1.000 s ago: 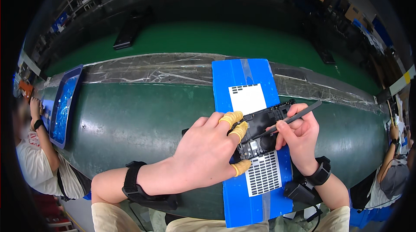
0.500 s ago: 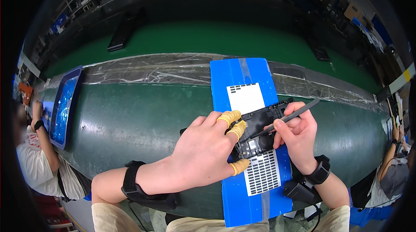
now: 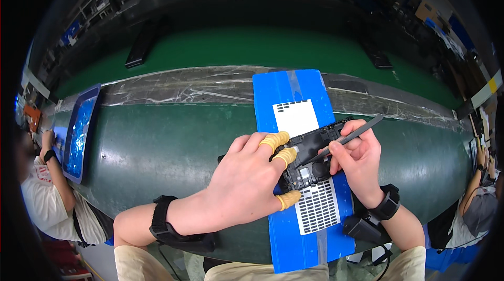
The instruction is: Assembling and inspecting internal components of an electronic device, possibly a laptop or server part.
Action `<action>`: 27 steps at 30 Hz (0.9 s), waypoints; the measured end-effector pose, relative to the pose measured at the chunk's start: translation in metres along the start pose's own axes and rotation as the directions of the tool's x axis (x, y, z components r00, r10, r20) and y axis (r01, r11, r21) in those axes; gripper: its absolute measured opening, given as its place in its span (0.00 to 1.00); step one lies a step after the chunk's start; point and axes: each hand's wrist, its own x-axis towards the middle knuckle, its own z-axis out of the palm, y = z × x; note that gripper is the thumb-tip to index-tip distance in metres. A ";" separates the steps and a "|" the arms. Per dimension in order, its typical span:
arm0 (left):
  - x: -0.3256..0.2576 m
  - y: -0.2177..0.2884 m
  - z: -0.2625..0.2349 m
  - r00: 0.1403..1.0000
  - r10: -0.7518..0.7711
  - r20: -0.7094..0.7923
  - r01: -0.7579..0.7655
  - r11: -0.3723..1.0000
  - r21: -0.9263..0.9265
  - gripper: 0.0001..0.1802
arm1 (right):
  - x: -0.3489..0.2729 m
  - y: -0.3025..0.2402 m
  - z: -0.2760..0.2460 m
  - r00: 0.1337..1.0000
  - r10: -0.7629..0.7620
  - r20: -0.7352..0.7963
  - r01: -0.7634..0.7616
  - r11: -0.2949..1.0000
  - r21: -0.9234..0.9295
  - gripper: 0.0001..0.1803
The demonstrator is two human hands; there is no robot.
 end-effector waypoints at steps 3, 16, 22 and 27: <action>0.000 0.002 -0.001 1.000 0.010 -0.020 -0.010 1.000 -0.010 0.25 | 0.000 0.001 -0.002 0.998 -0.009 -0.063 0.011 1.000 0.023 0.12; 0.004 0.006 -0.003 0.977 0.164 0.135 -0.176 0.981 0.081 0.17 | -0.003 0.004 -0.010 0.987 -0.085 -0.137 0.115 0.968 0.225 0.11; -0.007 0.024 -0.015 0.984 0.061 0.170 -0.107 0.955 0.278 0.27 | -0.008 -0.002 -0.013 0.972 -0.173 -0.156 0.206 0.951 0.230 0.11; -0.041 0.017 -0.030 0.991 -0.131 -0.036 0.129 0.990 -0.054 0.59 | -0.023 -0.022 -0.029 0.980 -0.133 -0.147 0.159 0.971 0.179 0.10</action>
